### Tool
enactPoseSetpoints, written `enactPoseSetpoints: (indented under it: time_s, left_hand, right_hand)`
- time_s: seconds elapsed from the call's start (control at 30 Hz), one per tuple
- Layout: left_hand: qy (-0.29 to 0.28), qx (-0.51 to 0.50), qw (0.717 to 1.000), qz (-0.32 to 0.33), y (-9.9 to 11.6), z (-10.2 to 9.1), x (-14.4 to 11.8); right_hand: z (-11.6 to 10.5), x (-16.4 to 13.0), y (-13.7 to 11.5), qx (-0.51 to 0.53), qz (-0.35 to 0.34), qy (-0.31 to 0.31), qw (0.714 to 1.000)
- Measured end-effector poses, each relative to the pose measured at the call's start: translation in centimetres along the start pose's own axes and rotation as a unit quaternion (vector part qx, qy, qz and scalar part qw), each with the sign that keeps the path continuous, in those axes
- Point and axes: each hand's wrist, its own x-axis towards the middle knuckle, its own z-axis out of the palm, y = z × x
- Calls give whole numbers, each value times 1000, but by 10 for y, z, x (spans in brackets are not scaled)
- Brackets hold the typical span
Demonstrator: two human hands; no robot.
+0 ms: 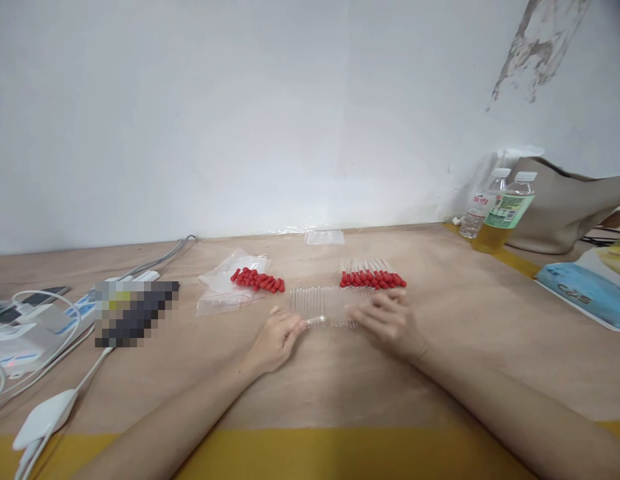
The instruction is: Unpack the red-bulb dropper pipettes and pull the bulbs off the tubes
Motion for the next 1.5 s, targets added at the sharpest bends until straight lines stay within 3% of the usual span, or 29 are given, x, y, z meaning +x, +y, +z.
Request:
enactPoseSetpoints:
  time_s: [0.17,0.43,0.6,0.73,1.0,1.23,1.37,1.5]
  left_hand:
    - [57,23,989,-135,-28,-12,3]
    - [71,65,986,-139,-42,0,3]
    - [53,116,978,-164,-37,2,9]
    - [47,99,981,-158,-33,5,13]
    - [48,40,984,-164,-24,7,13]
    - [38,50,989,-135,-19,-1,5]
    - [-53,3,998,-36,-28,-18,-1]
    - [-128,-38,991,-18,-41,-24,-4]
  right_hand:
    - [-9,1,37,71,180,10,981]
    - [-23,-9,82,77,343,-161,922]
    - [-18,-13,83,98,393,-179,897]
    - [-9,-15,81,144,432,-185,871]
    - [8,-17,75,150,452,-129,870]
    - [-3,-9,73,53,438,-94,892]
    - [-10,-5,81,-3,397,-75,915]
    - [-6,3,87,-34,288,-104,951]
